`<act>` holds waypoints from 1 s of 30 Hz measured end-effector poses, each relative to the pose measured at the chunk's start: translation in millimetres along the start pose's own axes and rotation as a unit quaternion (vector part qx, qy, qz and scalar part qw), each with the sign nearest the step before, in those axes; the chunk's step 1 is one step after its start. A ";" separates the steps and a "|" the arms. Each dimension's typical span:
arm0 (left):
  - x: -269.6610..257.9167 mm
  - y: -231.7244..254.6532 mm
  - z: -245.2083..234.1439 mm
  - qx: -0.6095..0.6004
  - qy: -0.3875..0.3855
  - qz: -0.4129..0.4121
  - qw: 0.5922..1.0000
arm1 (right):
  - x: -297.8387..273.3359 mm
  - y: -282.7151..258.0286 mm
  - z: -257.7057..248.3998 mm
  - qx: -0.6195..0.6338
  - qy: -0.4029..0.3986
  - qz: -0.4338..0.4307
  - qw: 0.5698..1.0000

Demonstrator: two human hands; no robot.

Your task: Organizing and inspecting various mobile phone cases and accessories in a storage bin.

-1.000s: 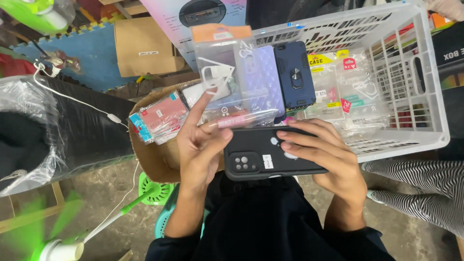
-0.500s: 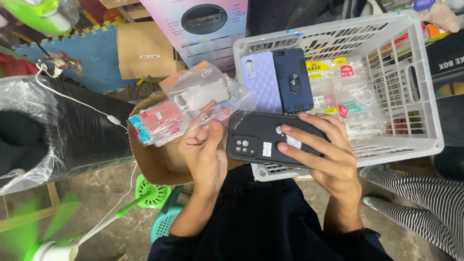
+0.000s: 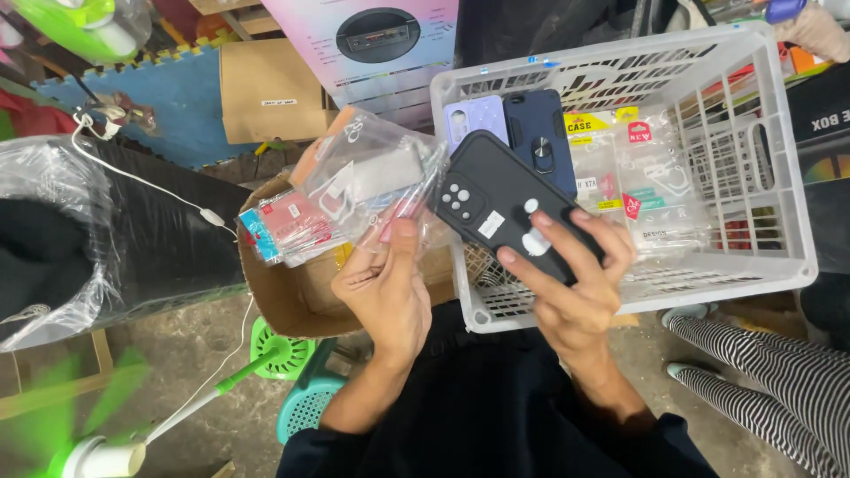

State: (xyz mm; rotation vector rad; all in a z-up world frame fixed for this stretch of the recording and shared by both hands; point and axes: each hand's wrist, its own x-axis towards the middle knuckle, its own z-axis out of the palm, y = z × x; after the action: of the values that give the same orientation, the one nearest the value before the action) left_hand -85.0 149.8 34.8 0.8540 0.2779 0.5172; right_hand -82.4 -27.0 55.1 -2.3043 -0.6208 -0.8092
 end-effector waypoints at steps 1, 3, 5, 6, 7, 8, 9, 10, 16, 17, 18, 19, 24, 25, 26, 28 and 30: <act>-0.6 -2.0 1.8 0.000 -0.001 -0.001 1.000 | -3.3 -1.8 2.3 -0.001 0.000 0.001 1.000; -0.5 -5.5 5.3 -0.032 0.026 0.000 0.999 | -8.9 -5.2 8.5 0.021 0.008 0.019 1.000; -2.0 -7.1 9.1 -0.044 0.029 0.002 0.999 | -15.8 -6.6 12.8 0.031 0.013 0.026 0.999; -3.1 -8.1 11.0 -0.057 0.033 0.003 0.998 | -19.5 -7.3 14.6 0.041 0.018 0.033 0.998; -5.3 -13.2 9.6 -0.056 0.033 0.003 0.998 | -22.2 -8.7 16.3 0.040 0.018 0.034 0.998; -7.6 -18.3 8.3 -0.066 0.028 0.010 0.997 | -24.9 -10.0 18.0 0.049 0.023 0.034 0.998; -9.9 -23.3 6.9 -0.077 0.022 0.017 0.997 | -27.6 -11.4 19.6 0.058 0.029 0.033 0.997; -10.1 -21.9 7.8 -0.076 0.022 0.017 0.997 | -25.8 -13.3 19.0 0.058 0.029 0.034 0.997; 2.3 0.8 18.5 -0.046 -0.005 0.024 0.999 | -14.7 -11.5 13.3 0.103 0.001 0.058 0.993; 5.3 0.8 13.6 -0.028 -0.020 0.017 0.999 | -14.2 -8.0 13.0 0.102 -0.009 0.052 0.993; 8.0 0.5 8.9 -0.011 -0.034 0.009 0.999 | -14.1 -4.4 12.3 0.101 -0.019 0.046 0.994; 10.4 1.2 6.4 -0.010 -0.035 0.008 0.999 | -14.0 -1.5 12.1 0.101 -0.018 0.047 0.994; 18.5 9.2 -1.1 0.039 -0.101 0.008 0.994 | -15.6 4.9 11.3 0.144 -0.010 0.021 0.989; 19.7 14.2 4.2 0.039 -0.102 0.009 0.994 | -14.3 5.0 11.2 0.144 -0.009 0.020 0.989; 19.6 19.4 9.2 0.015 -0.143 -0.014 0.989 | -13.9 4.7 10.1 0.153 -0.015 0.017 0.988; 19.8 24.9 15.7 -0.008 -0.184 -0.037 0.982 | -14.9 4.5 9.9 0.163 -0.021 0.013 0.986; 21.2 25.7 19.3 -0.050 -0.260 -0.077 0.961 | -17.2 4.9 11.6 0.177 -0.022 0.009 0.984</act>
State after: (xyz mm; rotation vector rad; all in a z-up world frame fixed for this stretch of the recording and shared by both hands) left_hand -67.0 162.8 66.3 0.8317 -0.1636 0.1473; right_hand -87.0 -26.4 34.2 -2.0040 -0.7000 -0.5870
